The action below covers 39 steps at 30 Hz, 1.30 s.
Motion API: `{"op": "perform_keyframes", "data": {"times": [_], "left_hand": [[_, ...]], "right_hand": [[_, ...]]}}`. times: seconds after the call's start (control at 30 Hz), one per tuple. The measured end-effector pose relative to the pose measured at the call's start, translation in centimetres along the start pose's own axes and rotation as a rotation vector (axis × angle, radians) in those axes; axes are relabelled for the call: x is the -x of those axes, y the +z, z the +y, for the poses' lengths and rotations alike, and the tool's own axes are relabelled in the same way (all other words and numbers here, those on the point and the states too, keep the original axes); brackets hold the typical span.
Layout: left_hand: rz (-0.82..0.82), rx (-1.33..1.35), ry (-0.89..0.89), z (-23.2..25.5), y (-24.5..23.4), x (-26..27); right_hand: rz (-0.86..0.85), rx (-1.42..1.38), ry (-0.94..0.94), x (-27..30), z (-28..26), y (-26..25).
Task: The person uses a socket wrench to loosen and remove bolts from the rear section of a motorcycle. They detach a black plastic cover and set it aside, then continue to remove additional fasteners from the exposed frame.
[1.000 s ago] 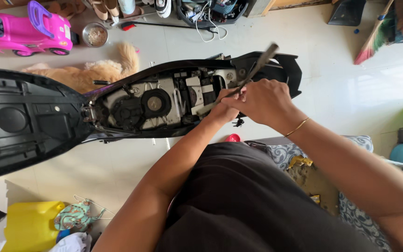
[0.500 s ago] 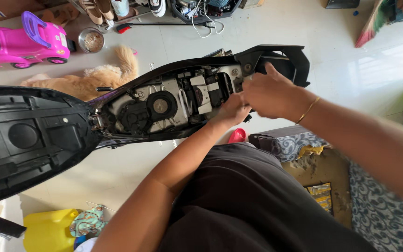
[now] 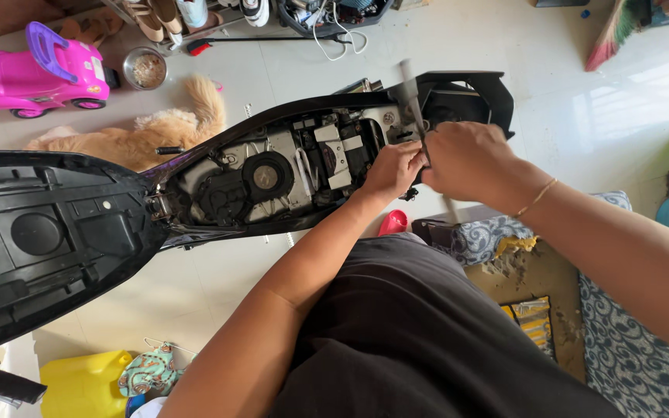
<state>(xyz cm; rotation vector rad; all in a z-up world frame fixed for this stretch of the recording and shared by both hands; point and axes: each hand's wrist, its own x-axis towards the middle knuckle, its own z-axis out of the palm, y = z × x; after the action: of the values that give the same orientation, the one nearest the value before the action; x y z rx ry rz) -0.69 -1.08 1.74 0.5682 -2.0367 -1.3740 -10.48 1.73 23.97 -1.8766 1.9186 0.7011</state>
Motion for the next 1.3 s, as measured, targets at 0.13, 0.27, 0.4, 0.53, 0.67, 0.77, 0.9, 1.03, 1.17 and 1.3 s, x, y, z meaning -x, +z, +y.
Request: {"op": "perform_keyframes", "data": {"times": [0.13, 0.27, 0.4, 0.53, 0.67, 0.77, 0.9, 1.03, 1.17, 1.3], "left_hand": [[-0.025, 0.155, -0.014, -0.1, -0.4, 0.2], [0.042, -0.046, 0.055, -0.1, -0.2, -0.1], [0.048, -0.024, -0.019, -0.1, 0.0, 0.0], [0.098, -0.095, -0.016, -0.3, 0.5, 0.6], [0.167, -0.244, 0.055, -1.1, 1.7, 0.6], [0.054, -0.195, 0.048, -2.1, 2.1, 1.0], [0.111, -0.165, 0.088, -2.9, 2.3, 1.1], [0.209, -0.14, 0.085, -2.4, 1.7, 0.8], [0.198, -0.154, -0.189, -0.9, 1.0, 0.2], [0.192, -0.284, -0.076, 0.7, 0.6, -0.3]], "right_hand": [[-0.057, 0.402, -0.279, -1.6, 1.3, 0.1], [0.132, 0.699, -0.509, -2.0, 0.2, -1.9], [0.617, 0.349, -0.748, -0.8, -0.7, -3.6], [-0.075, 0.034, 0.049, 0.3, -0.7, -3.3], [-0.216, 0.0, -0.125, -1.6, 0.0, -3.1], [-0.274, 0.235, -0.418, -2.4, -0.4, -3.2], [-0.113, 0.823, -0.617, -1.9, -1.4, -3.4], [0.505, 0.759, -0.992, -2.0, -0.6, -4.3], [0.186, 0.383, -0.482, -1.7, 1.1, -3.9], [0.05, 0.424, -0.337, -1.5, 1.9, -3.6]]}}
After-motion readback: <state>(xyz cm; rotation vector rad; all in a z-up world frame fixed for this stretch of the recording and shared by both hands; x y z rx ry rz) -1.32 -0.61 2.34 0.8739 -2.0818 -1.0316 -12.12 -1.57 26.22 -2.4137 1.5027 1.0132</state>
